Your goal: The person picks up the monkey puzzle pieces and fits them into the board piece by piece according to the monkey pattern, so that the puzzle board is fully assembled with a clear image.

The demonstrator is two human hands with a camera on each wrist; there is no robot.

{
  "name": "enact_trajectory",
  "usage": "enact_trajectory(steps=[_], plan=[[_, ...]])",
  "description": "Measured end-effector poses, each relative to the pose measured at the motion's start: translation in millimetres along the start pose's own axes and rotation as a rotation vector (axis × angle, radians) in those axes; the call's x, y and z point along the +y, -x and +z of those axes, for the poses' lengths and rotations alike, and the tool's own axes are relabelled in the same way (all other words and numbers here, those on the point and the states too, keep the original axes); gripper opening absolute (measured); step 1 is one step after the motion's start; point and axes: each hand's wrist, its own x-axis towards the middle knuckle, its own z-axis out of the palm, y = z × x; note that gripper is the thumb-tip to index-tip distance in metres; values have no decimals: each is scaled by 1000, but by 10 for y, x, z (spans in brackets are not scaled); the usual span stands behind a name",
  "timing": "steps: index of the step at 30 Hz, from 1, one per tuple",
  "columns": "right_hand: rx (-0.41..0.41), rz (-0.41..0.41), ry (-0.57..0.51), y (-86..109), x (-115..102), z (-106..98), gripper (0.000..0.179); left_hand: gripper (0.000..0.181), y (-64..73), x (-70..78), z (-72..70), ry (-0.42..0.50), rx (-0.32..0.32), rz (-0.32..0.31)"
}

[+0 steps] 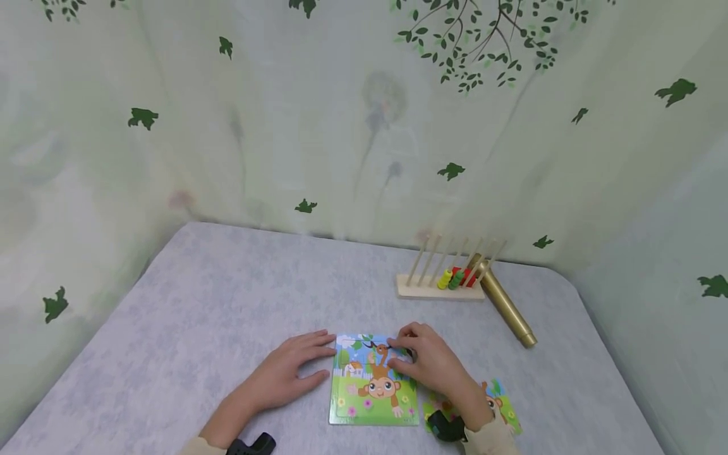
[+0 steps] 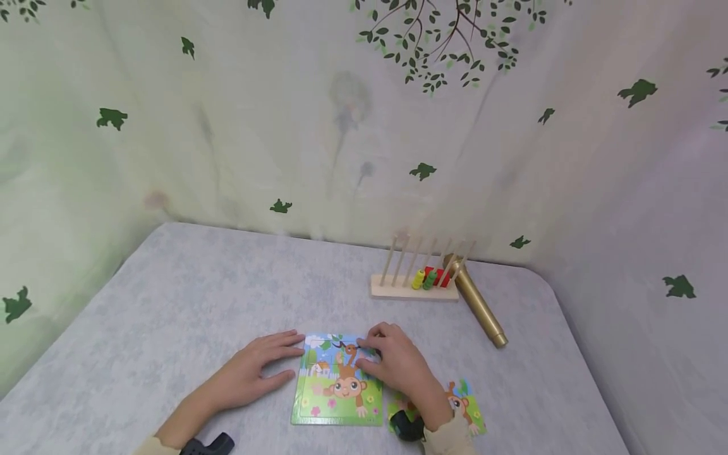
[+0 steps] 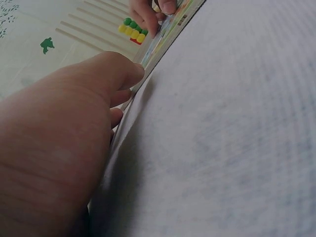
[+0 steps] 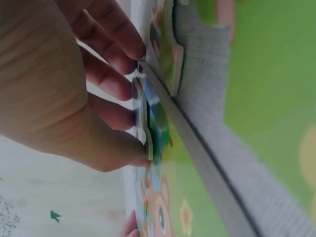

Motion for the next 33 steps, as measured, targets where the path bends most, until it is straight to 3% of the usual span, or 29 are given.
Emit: enact_trajectory(steps=[11, 18, 24, 31, 33], plan=[[28, -6, -10, 9, -5, 42, 36, 39, 11, -27, 30, 1, -11, -4], [-3, 34, -16, -6, -16, 50, 13, 41, 11, -20, 12, 3, -23, -7], [2, 52, -11, -7, -13, 46, 23, 41, -19, -15, 9, 14, -27, 6], [-2, 57, -28, 6, -23, 57, 13, 41, -3, 1, -2, 18, -41, -9], [7, 58, -38, 4, -20, 56, 17, 42, -10, 6, -10, 19, -43, -9]])
